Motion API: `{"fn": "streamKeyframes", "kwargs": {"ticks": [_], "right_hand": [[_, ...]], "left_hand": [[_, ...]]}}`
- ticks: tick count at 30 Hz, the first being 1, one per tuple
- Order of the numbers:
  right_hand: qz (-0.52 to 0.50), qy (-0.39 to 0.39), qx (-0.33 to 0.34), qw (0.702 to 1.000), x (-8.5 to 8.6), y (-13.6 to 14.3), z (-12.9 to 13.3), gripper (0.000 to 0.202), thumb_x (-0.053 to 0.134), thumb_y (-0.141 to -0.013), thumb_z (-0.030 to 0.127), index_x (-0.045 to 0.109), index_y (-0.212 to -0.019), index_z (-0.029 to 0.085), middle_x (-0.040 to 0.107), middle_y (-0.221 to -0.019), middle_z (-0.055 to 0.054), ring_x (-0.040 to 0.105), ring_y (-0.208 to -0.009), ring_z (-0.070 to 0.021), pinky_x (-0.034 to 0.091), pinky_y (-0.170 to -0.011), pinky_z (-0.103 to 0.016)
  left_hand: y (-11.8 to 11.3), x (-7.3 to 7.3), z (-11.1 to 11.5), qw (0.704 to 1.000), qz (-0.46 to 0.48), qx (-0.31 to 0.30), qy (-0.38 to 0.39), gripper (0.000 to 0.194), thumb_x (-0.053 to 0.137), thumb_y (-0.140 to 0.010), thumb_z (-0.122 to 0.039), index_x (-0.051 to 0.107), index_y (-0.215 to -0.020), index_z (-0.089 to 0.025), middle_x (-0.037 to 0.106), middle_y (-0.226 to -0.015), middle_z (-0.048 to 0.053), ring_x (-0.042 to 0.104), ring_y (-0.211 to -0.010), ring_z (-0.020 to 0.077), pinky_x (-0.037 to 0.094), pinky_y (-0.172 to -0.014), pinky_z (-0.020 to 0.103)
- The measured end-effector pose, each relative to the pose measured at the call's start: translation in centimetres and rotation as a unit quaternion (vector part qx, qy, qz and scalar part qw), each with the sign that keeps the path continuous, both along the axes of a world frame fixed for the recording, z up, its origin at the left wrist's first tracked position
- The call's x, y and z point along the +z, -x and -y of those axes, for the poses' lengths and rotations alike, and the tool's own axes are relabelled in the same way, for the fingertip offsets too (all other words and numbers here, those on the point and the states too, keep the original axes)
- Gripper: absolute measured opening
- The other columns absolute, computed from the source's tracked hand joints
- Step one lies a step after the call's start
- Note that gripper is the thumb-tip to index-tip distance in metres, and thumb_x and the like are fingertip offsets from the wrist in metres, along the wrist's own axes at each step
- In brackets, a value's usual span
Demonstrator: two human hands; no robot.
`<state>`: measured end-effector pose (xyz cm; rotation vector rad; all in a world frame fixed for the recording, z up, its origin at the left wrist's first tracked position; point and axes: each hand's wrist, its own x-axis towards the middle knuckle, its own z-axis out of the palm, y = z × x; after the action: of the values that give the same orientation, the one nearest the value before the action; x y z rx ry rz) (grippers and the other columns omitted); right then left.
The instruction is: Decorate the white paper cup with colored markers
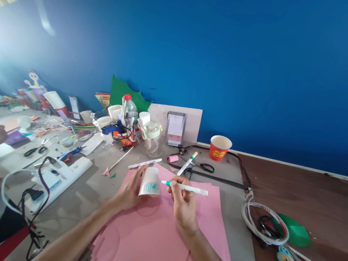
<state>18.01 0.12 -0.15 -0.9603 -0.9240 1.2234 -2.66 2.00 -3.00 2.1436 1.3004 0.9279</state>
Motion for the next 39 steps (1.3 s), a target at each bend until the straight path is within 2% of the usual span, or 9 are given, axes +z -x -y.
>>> {"fn": "streamKeyframes", "kwargs": {"ticks": [6, 13, 19, 26, 30, 35, 39], "right_hand": [[0.071, -0.076, 0.024, 0.994, -0.21, -0.06, 0.61, 0.030, 0.062, -0.084, 0.050, 0.060, -0.076, 0.021, 0.053, -0.063, 0.001, 0.042, -0.055, -0.0124, 0.033, -0.051, -0.026], [0.138, -0.110, 0.087, 0.980, -0.25, -0.12, 0.93, 0.024, 0.056, -0.088, 0.042, 0.060, -0.077, 0.021, 0.050, -0.064, 0.002, 0.039, -0.055, -0.0126, 0.032, -0.051, -0.026], [0.134, -0.094, 0.044, 0.985, -0.45, -0.07, 0.68, 0.023, 0.056, -0.087, 0.040, 0.058, -0.075, 0.021, 0.051, -0.065, 0.001, 0.043, -0.058, -0.0134, 0.035, -0.053, -0.026], [0.111, -0.081, 0.072, 0.988, -0.42, 0.38, 0.87, 0.024, 0.059, -0.086, 0.043, 0.061, -0.077, 0.021, 0.053, -0.065, 0.001, 0.045, -0.058, -0.0135, 0.037, -0.055, -0.026], [0.078, -0.052, 0.041, 0.995, -0.17, 0.24, 0.60, 0.029, 0.060, -0.085, 0.047, 0.058, -0.071, 0.022, 0.052, -0.061, 0.002, 0.043, -0.055, -0.0131, 0.035, -0.053, -0.027], [0.072, -0.052, 0.079, 0.993, 0.02, 0.20, 0.56, 0.029, 0.064, -0.081, 0.048, 0.059, -0.069, 0.022, 0.051, -0.057, 0.003, 0.042, -0.053, -0.0127, 0.034, -0.052, -0.027], [0.069, -0.042, 0.061, 0.995, 0.04, 0.15, 0.46, 0.031, 0.063, -0.082, 0.049, 0.057, -0.068, 0.022, 0.051, -0.058, 0.002, 0.042, -0.054, -0.0131, 0.034, -0.052, -0.027]], "left_hand": [[-0.01, -0.31, 0.03, 0.999, -0.021, 0.005, 0.027, 0.099, 0.078, -0.067, -0.029, 0.023, -0.148, -0.019, 0.038, -0.151, 0.020, 0.036, -0.140, 0.0375, 0.032, -0.114, 0.057], [-0.21, 0.29, 0.10, 0.998, -0.042, 0.010, 0.042, 0.100, 0.078, -0.066, -0.029, 0.022, -0.148, -0.020, 0.039, -0.151, 0.018, 0.036, -0.141, 0.0355, 0.032, -0.116, 0.054], [-0.19, 0.05, 0.07, 0.998, -0.054, 0.014, 0.037, 0.103, 0.079, -0.066, -0.029, 0.020, -0.149, -0.018, 0.037, -0.152, 0.020, 0.035, -0.142, 0.0356, 0.033, -0.115, 0.055], [-0.22, 0.17, 0.13, 0.998, -0.060, 0.015, 0.031, 0.101, 0.078, -0.068, -0.035, 0.019, -0.149, -0.020, 0.039, -0.151, 0.020, 0.036, -0.141, 0.0359, 0.035, -0.114, 0.056], [-0.14, 0.06, 0.08, 0.999, -0.049, 0.001, 0.019, 0.102, 0.079, -0.067, -0.032, 0.019, -0.149, -0.019, 0.039, -0.151, 0.020, 0.037, -0.140, 0.0365, 0.034, -0.114, 0.056], [-0.06, -0.01, 0.06, 0.998, -0.053, 0.007, 0.030, 0.102, 0.078, -0.067, -0.028, 0.019, -0.149, -0.020, 0.038, -0.151, 0.020, 0.035, -0.141, 0.0354, 0.032, -0.115, 0.056], [-0.08, 0.19, 0.08, 0.998, -0.054, -0.001, 0.028, 0.101, 0.078, -0.066, -0.026, 0.019, -0.148, -0.019, 0.038, -0.151, 0.021, 0.036, -0.141, 0.0358, 0.032, -0.115, 0.056]]}}
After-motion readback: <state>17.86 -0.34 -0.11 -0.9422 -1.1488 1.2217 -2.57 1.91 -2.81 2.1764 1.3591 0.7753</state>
